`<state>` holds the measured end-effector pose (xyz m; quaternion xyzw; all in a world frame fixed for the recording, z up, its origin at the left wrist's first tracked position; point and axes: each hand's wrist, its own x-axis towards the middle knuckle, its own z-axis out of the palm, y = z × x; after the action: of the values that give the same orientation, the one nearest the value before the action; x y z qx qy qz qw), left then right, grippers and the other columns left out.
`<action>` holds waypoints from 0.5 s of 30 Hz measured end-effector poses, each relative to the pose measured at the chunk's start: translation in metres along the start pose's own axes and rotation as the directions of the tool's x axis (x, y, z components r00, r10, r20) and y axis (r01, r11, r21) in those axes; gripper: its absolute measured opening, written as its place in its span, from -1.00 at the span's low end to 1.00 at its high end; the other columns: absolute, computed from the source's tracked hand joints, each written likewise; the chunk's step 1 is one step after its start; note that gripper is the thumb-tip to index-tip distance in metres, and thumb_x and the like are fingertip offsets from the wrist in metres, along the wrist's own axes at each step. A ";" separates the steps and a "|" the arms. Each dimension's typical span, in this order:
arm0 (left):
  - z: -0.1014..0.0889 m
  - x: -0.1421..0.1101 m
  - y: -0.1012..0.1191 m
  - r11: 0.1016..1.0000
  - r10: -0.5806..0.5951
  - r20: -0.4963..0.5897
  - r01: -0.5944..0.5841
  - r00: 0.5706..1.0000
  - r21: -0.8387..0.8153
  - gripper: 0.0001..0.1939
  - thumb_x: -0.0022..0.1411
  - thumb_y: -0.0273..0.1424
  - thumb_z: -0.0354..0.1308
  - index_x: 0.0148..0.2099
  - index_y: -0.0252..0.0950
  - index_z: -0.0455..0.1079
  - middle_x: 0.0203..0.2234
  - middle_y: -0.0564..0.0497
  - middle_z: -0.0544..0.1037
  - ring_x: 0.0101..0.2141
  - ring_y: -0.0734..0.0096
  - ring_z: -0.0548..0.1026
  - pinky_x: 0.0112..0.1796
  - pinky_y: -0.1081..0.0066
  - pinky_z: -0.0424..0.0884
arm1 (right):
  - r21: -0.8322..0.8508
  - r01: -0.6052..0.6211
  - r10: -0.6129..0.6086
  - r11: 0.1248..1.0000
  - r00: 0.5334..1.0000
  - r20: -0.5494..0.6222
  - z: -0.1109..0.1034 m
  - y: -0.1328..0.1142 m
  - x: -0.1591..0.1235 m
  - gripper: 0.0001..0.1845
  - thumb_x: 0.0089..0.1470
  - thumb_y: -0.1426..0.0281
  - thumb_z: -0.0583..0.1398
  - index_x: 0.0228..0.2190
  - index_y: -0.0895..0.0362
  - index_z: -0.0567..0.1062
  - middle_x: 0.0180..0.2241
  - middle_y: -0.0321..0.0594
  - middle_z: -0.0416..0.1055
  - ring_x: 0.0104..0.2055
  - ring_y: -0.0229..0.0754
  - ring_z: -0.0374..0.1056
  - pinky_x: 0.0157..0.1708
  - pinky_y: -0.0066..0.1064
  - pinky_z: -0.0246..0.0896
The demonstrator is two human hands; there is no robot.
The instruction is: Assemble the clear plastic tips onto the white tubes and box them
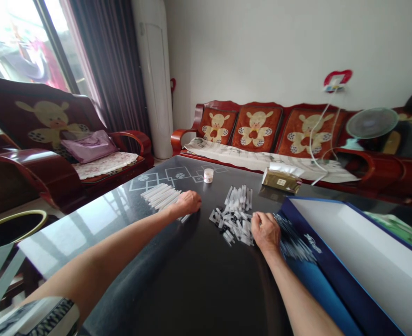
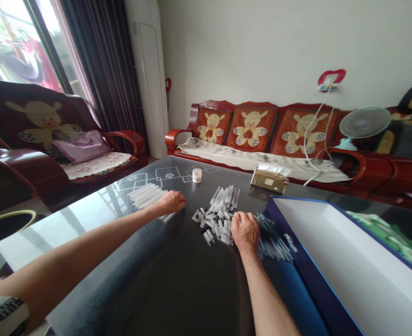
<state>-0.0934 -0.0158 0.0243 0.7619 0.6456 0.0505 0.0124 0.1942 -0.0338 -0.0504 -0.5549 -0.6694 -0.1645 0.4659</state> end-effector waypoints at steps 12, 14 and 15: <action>0.000 0.009 0.043 0.991 0.011 0.098 0.003 0.995 -0.136 -0.75 0.10 -0.51 0.05 -0.25 -0.31 0.55 -0.35 -0.07 0.59 -0.21 0.26 0.51 -0.11 0.41 0.37 | 0.023 -0.040 0.040 0.999 0.999 0.009 0.000 -0.002 0.000 -0.67 0.13 0.32 0.02 -0.42 0.18 0.54 -0.47 -0.14 0.37 -0.41 -0.19 0.23 -0.34 -0.39 0.10; -0.001 0.011 0.051 0.979 0.006 0.101 0.015 0.995 -0.206 -0.74 0.10 -0.45 0.06 -0.22 -0.25 0.55 -0.42 0.03 0.59 -0.28 0.37 0.52 -0.20 0.52 0.38 | 0.031 -0.040 0.040 0.999 0.999 0.015 -0.001 -0.003 0.000 -0.67 0.14 0.32 0.02 -0.42 0.18 0.54 -0.46 -0.13 0.38 -0.40 -0.19 0.24 -0.33 -0.39 0.10; 0.000 0.012 0.054 0.971 0.004 0.107 0.022 0.994 -0.240 -0.74 0.10 -0.42 0.06 -0.21 -0.22 0.55 -0.47 0.07 0.58 -0.33 0.43 0.51 -0.26 0.57 0.38 | 0.036 -0.043 0.043 0.998 0.999 0.016 -0.001 -0.003 0.000 -0.67 0.14 0.32 0.02 -0.42 0.18 0.54 -0.46 -0.13 0.38 -0.40 -0.19 0.24 -0.33 -0.39 0.10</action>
<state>-0.0383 -0.0131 0.0297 0.7534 0.6366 0.0878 0.1393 0.1920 -0.0360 -0.0490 -0.5619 -0.6636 -0.1383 0.4742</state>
